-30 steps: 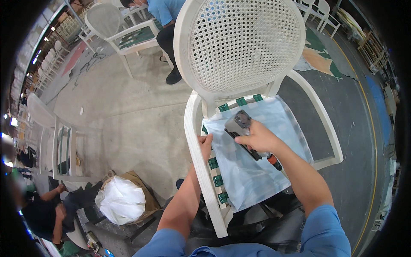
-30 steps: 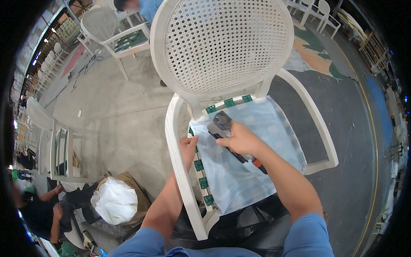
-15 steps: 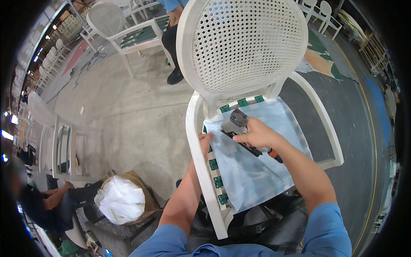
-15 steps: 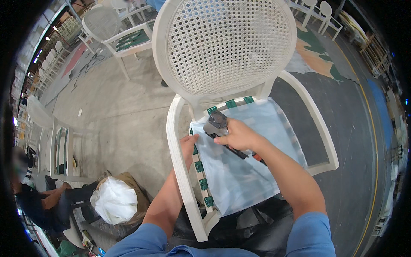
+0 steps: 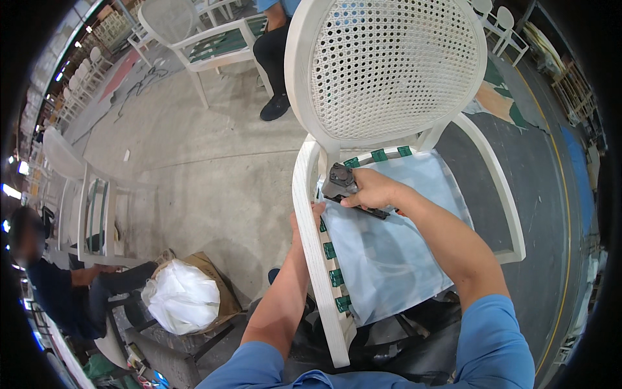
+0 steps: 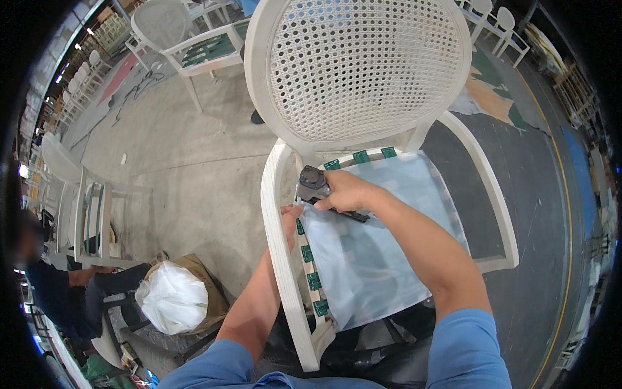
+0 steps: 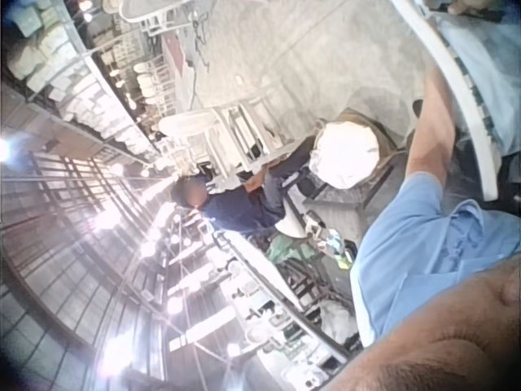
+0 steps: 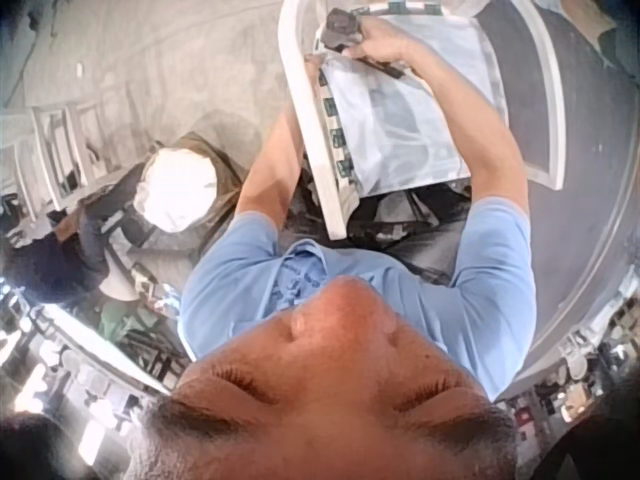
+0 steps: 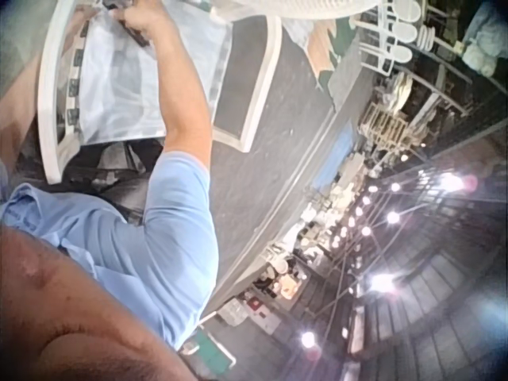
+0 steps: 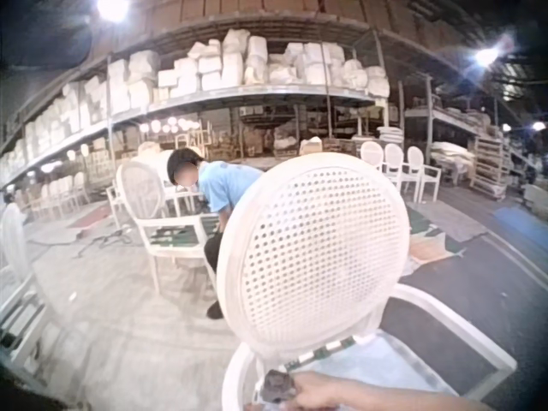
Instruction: The person places a light blue fabric over the seat of a white plastic chair and secures it using a staple gun. The person repeatedly staples the fabric along the edges of the seat frame, adjusts the fabric, and repositions the chair to access different sides.
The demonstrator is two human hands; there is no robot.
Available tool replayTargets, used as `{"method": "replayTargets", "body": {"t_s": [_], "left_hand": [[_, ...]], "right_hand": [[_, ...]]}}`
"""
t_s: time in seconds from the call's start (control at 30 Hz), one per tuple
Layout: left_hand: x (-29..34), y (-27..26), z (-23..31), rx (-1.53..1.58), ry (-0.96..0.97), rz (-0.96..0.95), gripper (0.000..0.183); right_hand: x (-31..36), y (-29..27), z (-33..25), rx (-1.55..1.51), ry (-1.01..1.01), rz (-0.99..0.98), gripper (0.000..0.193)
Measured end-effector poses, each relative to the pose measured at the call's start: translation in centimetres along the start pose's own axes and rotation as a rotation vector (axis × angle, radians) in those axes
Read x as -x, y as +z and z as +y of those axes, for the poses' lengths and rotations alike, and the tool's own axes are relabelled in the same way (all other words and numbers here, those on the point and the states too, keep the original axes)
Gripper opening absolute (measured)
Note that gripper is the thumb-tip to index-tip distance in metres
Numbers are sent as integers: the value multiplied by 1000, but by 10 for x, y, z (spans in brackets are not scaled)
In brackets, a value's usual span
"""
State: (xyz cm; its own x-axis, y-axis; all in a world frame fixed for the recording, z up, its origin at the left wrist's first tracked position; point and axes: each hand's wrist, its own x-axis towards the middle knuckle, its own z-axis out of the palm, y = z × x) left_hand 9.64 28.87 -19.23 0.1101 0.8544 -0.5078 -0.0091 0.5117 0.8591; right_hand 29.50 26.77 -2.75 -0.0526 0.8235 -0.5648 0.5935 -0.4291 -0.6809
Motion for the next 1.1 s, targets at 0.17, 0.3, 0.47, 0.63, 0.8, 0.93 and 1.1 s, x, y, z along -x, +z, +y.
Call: {"method": "replayTargets", "body": {"t_s": [0.17, 0.3, 0.47, 0.63, 0.8, 0.93, 1.1], "left_hand": [[-7, -5, -2, -11, 63, 55, 27], [-4, -5, 0, -77, 60, 86, 27], [5, -18, 7, 24, 27, -80, 21], [2, -25, 10, -52, 77, -60, 18], [10, -13, 12, -19, 75, -36, 16], [15, -39, 14, -11, 165, -39, 16], [85, -21, 11, -313, 27, -62, 23]], "right_hand": [[-4, 4, -11, 32, -104, -1, 43], [-7, 8, -12, 10, -137, -34, 46], [-9, 7, -15, 145, -89, -64, 62], [-15, 11, -13, 240, -243, -37, 66], [-17, 16, -1, 317, -277, -25, 78], [-22, 21, -24, 384, -238, -58, 87], [-17, 22, 1, 368, -142, -18, 84]]}}
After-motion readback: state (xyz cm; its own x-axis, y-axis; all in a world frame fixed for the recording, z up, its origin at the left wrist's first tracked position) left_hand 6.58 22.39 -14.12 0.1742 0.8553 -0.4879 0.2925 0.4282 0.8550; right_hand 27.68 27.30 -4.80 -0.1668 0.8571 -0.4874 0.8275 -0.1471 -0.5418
